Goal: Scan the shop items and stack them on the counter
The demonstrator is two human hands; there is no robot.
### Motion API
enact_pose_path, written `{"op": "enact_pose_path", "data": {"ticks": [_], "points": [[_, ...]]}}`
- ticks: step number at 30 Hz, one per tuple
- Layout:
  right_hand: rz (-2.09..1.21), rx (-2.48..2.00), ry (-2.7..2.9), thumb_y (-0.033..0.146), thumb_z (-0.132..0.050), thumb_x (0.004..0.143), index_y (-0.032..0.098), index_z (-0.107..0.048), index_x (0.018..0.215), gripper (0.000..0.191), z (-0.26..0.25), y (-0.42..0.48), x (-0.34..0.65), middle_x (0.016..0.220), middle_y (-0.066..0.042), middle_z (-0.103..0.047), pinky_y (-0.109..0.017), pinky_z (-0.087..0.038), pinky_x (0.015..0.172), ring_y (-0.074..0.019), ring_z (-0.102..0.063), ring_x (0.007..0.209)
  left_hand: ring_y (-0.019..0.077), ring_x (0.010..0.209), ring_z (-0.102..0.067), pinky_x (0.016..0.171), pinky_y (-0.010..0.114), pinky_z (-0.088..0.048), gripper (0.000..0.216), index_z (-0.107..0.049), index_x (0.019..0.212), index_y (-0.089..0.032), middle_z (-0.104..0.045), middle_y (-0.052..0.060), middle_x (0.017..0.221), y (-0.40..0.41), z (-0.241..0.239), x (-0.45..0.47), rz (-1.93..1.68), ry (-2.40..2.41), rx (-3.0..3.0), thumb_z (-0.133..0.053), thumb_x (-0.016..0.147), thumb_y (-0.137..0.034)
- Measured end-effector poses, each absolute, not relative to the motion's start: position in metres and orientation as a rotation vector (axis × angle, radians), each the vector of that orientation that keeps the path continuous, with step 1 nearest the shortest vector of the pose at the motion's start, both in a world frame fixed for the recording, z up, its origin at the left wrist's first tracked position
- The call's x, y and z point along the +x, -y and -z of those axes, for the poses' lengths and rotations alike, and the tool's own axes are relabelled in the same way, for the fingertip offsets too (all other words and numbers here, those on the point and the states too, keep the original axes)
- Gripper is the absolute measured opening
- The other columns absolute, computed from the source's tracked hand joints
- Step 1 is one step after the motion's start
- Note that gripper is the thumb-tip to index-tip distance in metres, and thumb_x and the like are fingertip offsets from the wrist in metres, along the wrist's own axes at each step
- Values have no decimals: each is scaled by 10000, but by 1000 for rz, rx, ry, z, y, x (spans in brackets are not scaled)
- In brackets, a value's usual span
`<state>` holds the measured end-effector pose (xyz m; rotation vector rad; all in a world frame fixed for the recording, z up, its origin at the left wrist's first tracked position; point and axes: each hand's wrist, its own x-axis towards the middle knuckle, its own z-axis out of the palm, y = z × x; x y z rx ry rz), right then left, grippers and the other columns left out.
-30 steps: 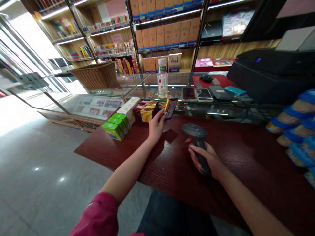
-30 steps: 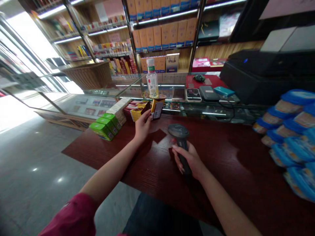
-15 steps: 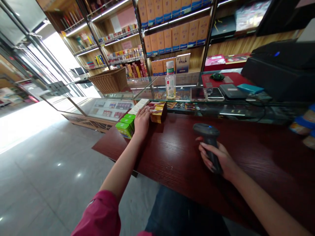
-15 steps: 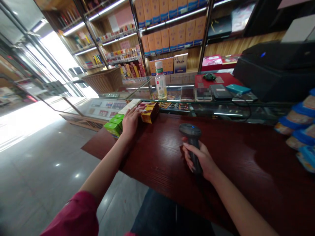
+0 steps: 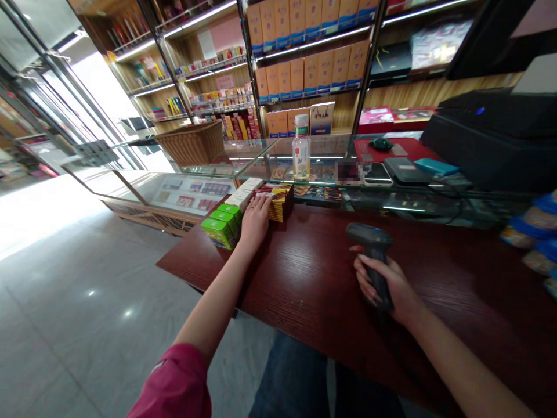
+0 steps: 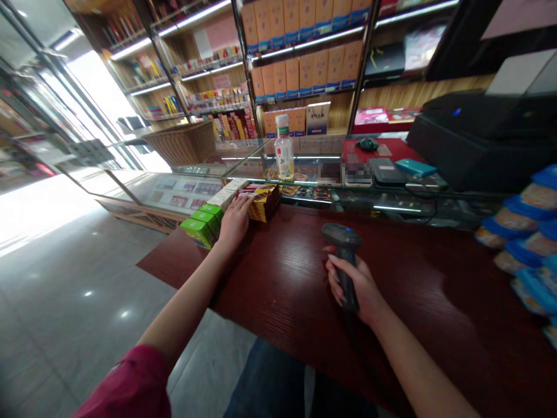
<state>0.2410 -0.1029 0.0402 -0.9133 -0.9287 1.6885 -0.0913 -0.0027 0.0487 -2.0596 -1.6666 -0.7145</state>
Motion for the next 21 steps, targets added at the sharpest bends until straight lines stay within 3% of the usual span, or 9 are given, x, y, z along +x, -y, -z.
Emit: {"op": "enact_pose_path", "data": {"ticks": [9,15,21], "points": [[-1648,-879,867,416,-875,692,212,-640,1042,469,-40,99,247,610,95,-530,-176,-344,277,-53,-406,322,263,1446,-513,1232,472,-402,470,-605,1375,-112,-606,189,1465,-5,-51,-95,795,1636,-2121,-410,953,-46],[-1556,-826,822,375,-849,717,221,-620,1048,431,-44,100,256,618,99,-541,-172,-344,294,-52,-426,327,297,1504,-428,1258,496,-353,484,-577,1355,-42,-538,245,1516,-11,-57,-96,758,1698,-2106,-422,897,-32],[-1334,-780,716,367,-816,734,243,-584,1042,404,-52,137,286,631,112,-532,-181,-364,304,-50,-419,330,299,1590,-233,1296,546,-261,586,-501,1414,-57,-379,238,1633,-4,-60,-41,1078,1532,-2174,-451,830,-47]]}}
